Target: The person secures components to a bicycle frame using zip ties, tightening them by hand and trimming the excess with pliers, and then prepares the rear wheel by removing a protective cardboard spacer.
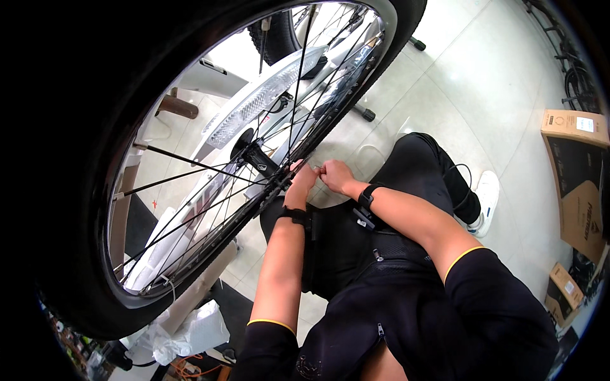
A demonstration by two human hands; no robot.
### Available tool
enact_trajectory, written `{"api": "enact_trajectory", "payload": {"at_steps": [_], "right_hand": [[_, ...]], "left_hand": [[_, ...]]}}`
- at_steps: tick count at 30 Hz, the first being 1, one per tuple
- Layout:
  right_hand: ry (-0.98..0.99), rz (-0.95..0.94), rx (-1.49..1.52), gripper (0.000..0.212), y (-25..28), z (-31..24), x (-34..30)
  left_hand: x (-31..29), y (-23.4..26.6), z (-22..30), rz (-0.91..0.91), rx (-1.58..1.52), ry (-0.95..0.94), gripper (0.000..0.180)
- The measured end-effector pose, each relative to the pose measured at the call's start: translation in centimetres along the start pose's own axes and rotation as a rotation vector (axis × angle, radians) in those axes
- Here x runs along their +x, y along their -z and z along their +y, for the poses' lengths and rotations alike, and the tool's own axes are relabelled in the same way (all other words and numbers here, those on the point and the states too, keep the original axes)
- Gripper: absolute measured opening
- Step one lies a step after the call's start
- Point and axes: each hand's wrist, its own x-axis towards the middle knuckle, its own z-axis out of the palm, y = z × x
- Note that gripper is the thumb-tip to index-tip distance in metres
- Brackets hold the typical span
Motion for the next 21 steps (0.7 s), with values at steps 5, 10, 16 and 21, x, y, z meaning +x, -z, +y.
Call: {"api": "enact_trajectory", "payload": {"at_steps": [5,10,16,21], "right_hand": [[0.063,-0.136,-0.007,0.012,0.7,1.1,1.0],[0.047,-0.155,-0.095,0.015,-0.2,1.0,1.2],[0.063,-0.168,-0.113,0.014,0.2,1.6,1.5],[0.158,-0.116,-0.080,0.019,-0.4,2.3,2.0]], "left_hand": [[0.4,0.8,0.2,-0.259,-0.153,0.068,0.044],[1.4,-2.1,-1.1,-0.274,0.007,-0.140,0.039],[-0.4,0.4,1.8,-0.077,-0.038,0.079,0.043],[0.9,-0.2,1.3,-0.103,0.006,0.034,0.040]]}}
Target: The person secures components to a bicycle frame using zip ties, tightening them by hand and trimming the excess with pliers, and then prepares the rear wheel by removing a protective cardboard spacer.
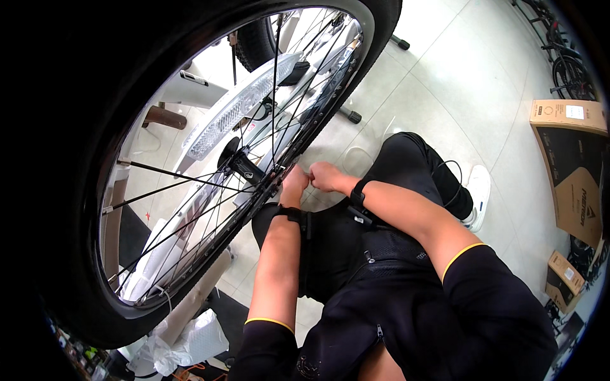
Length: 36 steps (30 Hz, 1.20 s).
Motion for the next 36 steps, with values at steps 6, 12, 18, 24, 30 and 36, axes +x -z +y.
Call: {"api": "enact_trajectory", "payload": {"at_steps": [6,12,18,24,30,36], "right_hand": [[-0.557,-0.453,0.114,0.024,7.6,-3.1,1.6],[-0.456,-0.418,0.009,0.023,7.9,0.4,2.9],[-0.312,-0.456,-0.422,0.013,10.1,2.2,1.6],[-0.120,-0.475,-0.602,0.011,8.0,7.3,1.7],[0.021,-0.290,-0.249,0.026,5.9,5.1,1.8],[-0.052,-0.318,-0.351,0.024,4.5,0.6,1.6]], "left_hand": [[1.1,-1.0,-3.6,0.024,0.154,-0.155,0.020],[-2.9,0.1,0.2,0.181,0.386,-0.166,0.013],[-3.6,-0.1,0.9,0.378,0.528,-0.203,0.014],[-1.6,-0.5,-1.5,0.147,0.172,-0.289,0.014],[-0.8,-0.1,-3.0,-0.140,-0.533,-0.131,0.027],[-0.8,-1.3,-3.3,-0.308,-1.151,0.013,0.025]]}}
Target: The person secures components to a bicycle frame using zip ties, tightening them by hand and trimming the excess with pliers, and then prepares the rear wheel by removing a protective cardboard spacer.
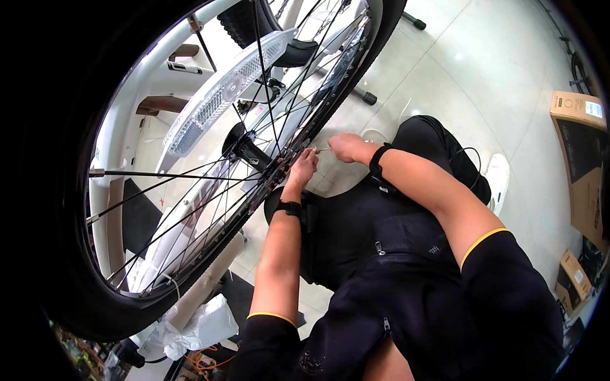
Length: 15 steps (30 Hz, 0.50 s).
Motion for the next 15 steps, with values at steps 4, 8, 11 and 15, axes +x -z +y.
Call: {"api": "enact_trajectory", "payload": {"at_steps": [4,8,11,15], "right_hand": [[0.017,0.067,0.003,0.024,-0.4,-0.7,-0.1],[0.068,0.111,0.058,0.025,-0.3,-1.3,-0.3],[0.078,0.154,0.061,0.025,-0.5,-1.2,-0.3],[0.074,0.185,0.087,0.023,-0.1,-1.6,-0.7]], "left_hand": [[-0.5,0.0,0.5,-0.041,-0.140,0.008,0.022],[-1.2,0.2,1.0,-0.049,-0.240,0.002,0.020],[-1.3,0.1,1.5,-0.058,-0.269,0.032,0.020],[-1.3,0.3,1.5,-0.073,-0.294,0.048,0.020]]}}
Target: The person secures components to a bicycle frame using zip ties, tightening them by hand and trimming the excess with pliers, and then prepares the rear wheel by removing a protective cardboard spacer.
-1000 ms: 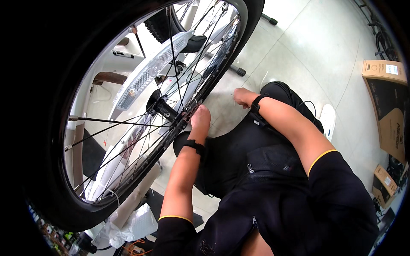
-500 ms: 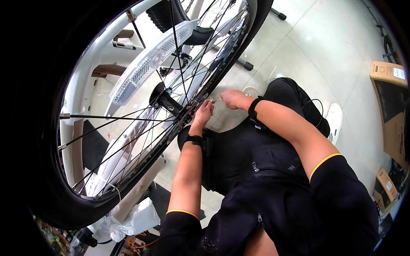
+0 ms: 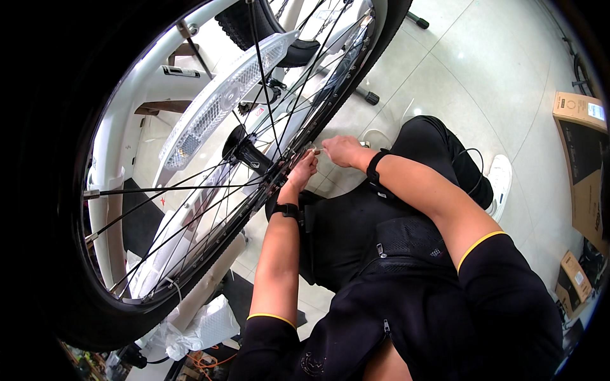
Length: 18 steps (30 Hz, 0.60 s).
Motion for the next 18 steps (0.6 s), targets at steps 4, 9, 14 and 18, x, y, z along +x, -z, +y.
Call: {"api": "enact_trajectory", "payload": {"at_steps": [4,9,14,18], "right_hand": [[0.020,0.001,-0.003,0.023,0.7,-0.3,-0.1],[0.156,0.018,-0.134,0.021,0.4,-1.5,1.4],[0.069,-0.041,-0.221,0.016,1.3,-0.4,2.3],[0.107,-0.057,-0.221,0.017,1.2,0.6,2.0]], "left_hand": [[0.4,0.2,-0.2,0.001,0.044,-0.008,0.020],[0.6,-1.6,-2.0,0.066,0.281,-0.083,0.020],[-1.1,-0.7,-0.7,0.091,0.282,-0.116,0.024],[-1.5,0.0,-0.5,0.067,0.199,-0.082,0.025]]}}
